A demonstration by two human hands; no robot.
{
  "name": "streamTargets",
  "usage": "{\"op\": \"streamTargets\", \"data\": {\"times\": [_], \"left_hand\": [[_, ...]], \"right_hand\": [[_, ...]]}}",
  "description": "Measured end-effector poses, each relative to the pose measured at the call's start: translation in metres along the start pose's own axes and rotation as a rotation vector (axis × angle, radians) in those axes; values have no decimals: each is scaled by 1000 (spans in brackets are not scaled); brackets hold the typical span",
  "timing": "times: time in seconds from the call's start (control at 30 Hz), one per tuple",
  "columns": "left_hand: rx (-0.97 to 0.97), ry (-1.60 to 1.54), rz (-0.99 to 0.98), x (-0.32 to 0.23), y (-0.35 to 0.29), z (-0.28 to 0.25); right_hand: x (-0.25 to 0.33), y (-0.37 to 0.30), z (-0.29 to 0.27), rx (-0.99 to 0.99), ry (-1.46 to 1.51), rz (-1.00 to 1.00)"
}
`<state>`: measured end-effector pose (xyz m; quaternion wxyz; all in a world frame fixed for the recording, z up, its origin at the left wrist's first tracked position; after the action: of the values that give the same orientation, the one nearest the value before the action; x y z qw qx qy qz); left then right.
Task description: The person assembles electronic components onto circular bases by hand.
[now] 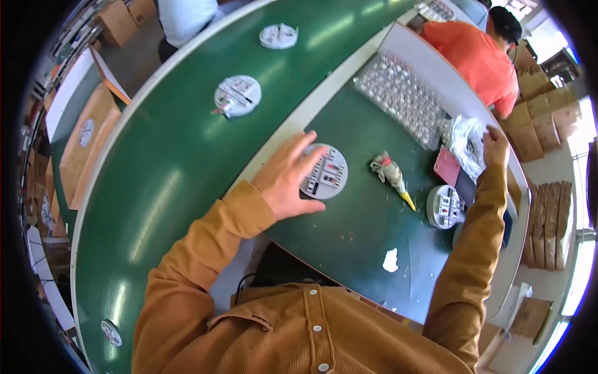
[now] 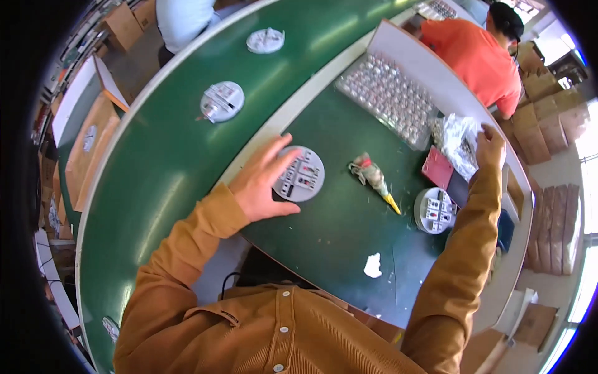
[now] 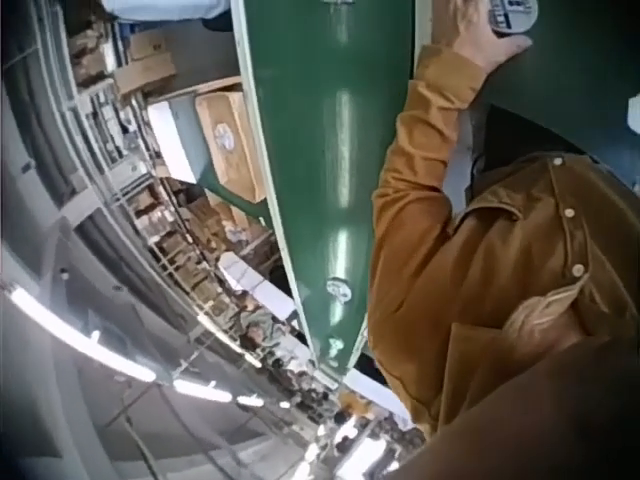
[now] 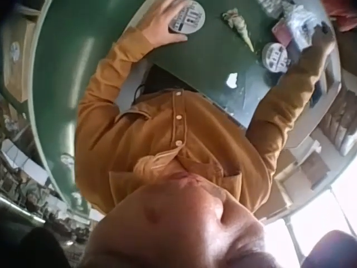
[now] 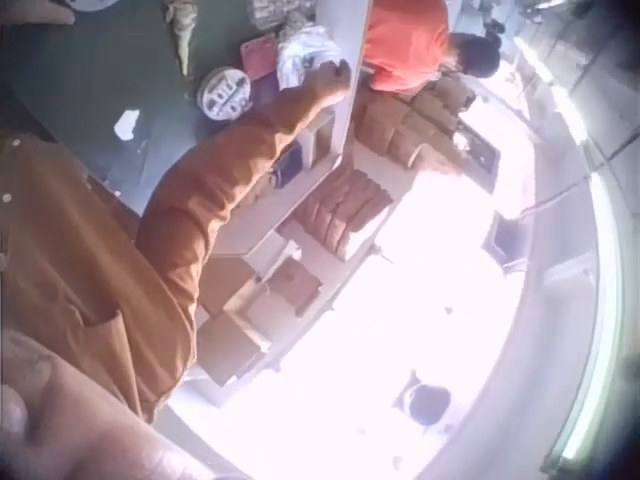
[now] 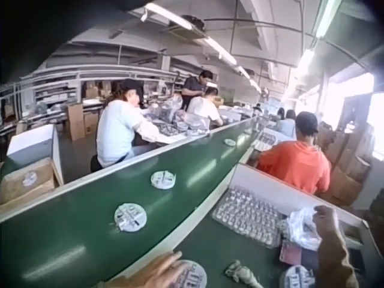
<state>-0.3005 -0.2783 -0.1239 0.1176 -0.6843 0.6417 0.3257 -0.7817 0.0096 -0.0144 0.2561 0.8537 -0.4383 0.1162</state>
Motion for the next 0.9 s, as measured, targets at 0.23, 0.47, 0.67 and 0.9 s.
{"op": "streamTargets", "data": {"times": [0.23,0.47,0.67,0.9], "left_hand": [[57,-21,-87,6,1,10],[14,-21,-52,-6,-3,5],[24,-21,-40,-7,-2,0],[46,-10,-28,-6,8,1]], "right_hand": [[273,-215,103,510,404,-500],[307,-243,136,495,240,-817],[313,-232,141,634,175,-828],[296,-240,135,517,358,-608]]}}
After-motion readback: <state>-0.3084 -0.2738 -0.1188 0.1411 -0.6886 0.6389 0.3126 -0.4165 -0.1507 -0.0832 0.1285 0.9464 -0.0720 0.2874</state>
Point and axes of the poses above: each hand's wrist, its own y-axis towards the middle knuckle, its own z-axis out of the palm, x = y × z, the point moved 6 cm from there along y, towards the middle knuckle, and after that the axes turned 9 degrees about x, right-handed, at the moved point
